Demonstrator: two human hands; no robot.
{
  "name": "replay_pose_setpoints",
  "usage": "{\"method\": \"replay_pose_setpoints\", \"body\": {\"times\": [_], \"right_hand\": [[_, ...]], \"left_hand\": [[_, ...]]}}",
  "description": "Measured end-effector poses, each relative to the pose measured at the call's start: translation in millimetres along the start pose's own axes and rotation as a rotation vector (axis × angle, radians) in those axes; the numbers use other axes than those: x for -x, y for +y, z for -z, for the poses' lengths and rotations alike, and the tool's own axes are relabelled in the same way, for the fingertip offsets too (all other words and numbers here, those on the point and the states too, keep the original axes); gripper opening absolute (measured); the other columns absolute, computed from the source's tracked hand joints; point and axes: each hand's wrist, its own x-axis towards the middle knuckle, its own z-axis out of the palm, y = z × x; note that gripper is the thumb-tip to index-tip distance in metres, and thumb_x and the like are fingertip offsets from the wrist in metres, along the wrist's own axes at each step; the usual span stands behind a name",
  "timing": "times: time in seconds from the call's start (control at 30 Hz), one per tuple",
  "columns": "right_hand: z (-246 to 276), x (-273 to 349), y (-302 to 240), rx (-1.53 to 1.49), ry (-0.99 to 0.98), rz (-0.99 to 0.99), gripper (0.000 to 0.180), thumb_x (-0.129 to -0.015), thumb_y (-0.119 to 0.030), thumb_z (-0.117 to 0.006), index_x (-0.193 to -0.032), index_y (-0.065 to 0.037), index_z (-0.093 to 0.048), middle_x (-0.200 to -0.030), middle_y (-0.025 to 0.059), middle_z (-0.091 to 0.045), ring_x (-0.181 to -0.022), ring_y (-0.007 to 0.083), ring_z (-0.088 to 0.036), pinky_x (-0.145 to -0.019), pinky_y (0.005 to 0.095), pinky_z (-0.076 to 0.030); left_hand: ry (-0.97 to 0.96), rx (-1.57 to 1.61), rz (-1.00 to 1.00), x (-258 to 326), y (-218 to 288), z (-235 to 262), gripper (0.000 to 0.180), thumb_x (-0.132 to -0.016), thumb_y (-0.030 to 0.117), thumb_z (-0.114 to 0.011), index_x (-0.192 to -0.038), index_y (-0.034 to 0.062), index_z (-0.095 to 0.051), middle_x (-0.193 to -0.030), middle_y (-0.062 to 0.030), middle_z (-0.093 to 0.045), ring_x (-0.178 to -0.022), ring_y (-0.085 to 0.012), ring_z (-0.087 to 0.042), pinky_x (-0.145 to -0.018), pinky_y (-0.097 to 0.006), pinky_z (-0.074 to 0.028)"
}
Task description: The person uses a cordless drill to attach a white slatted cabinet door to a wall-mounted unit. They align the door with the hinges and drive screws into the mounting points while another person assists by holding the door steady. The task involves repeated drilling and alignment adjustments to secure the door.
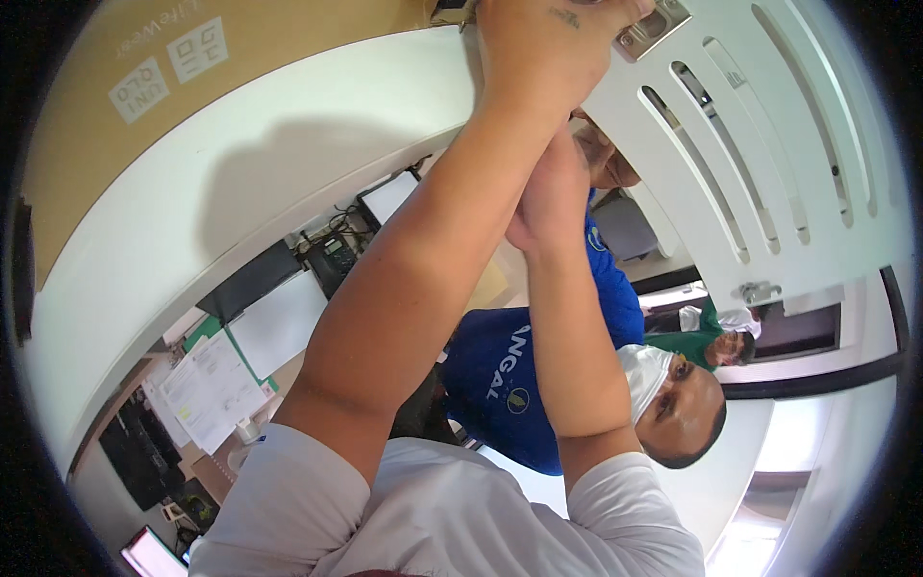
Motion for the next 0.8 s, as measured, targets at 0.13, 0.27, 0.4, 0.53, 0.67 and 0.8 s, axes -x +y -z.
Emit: {"method": "replay_pose_setpoints", "body": {"times": [0.13,0.27,0.4,0.53,0.67,0.8], "right_hand": [[7.8,47.3,-51.3,0.961,-0.051,0.255,0.028,-0.098,-0.018,-0.066,-0.118,0.001,-0.072,-0.097,0.0101,-0.074,-0.087,0.0162,-0.067,-0.075,0.0292,-0.053],[60.4,78.3,-169.8,1.006,0.737,1.396,0.045,-0.091,-0.015,-0.080,-0.128,0.005,-0.065,-0.118,0.0146,-0.071,-0.093,0.0188,-0.068,-0.084,0.0331,-0.058],[110.7,67.7,-238.0,0.794,0.726,0.983,0.074,-0.091,-0.033,-0.082,-0.145,0.004,-0.048,-0.133,0.0186,-0.062,-0.119,0.0314,-0.062,-0.100,0.0449,-0.054],[136.2,70.0,-235.5,0.521,0.318,0.628,0.067,-0.100,-0.041,-0.068,-0.146,0.004,-0.048,-0.134,0.0189,-0.062,-0.117,0.0315,-0.064,-0.098,0.0486,-0.055],[121.9,69.8,-228.6,0.591,0.397,0.662,0.062,-0.104,-0.041,-0.060,-0.146,0.003,-0.048,-0.134,0.0185,-0.062,-0.116,0.0314,-0.066,-0.096,0.0500,-0.057],[127.2,72.2,-233.6,0.617,0.398,0.665,0.061,-0.105,-0.042,-0.059,-0.147,0.000,-0.048,-0.130,0.0170,-0.065,-0.115,0.0308,-0.067,-0.093,0.0493,-0.058]], "left_hand": [[0.208,-0.421,-0.126,-10.8,-36.4,-18.7,0.078,-0.084,0.021,-0.085,-0.142,-0.0109,-0.045,-0.131,-0.0344,-0.063,-0.127,-0.0392,-0.062,-0.110,-0.041,-0.047],[0.052,-0.074,0.044,2.3,10.0,-4.9,0.079,-0.083,0.021,-0.086,-0.142,-0.0109,-0.045,-0.131,-0.0343,-0.062,-0.128,-0.0387,-0.061,-0.111,-0.041,-0.046],[0.067,-0.029,0.022,1.8,14.3,6.3,0.080,-0.082,0.021,-0.087,-0.141,-0.0121,-0.046,-0.131,-0.0340,-0.063,-0.128,-0.0390,-0.061,-0.111,-0.040,-0.046],[0.060,0.014,0.052,-4.6,1.2,1.9,0.080,-0.080,0.020,-0.088,-0.140,-0.0137,-0.047,-0.130,-0.0335,-0.063,-0.125,-0.0409,-0.062,-0.110,-0.040,-0.046],[0.095,-0.033,-0.055,-7.1,-9.1,-2.0,0.080,-0.079,0.020,-0.087,-0.140,-0.0155,-0.048,-0.134,-0.0349,-0.060,-0.127,-0.0443,-0.058,-0.112,-0.043,-0.043],[0.131,-0.075,-0.128,-3.7,-15.6,-1.0,0.080,-0.080,0.019,-0.085,-0.141,-0.0164,-0.047,-0.139,-0.0364,-0.055,-0.132,-0.0455,-0.054,-0.115,-0.045,-0.040]]}}
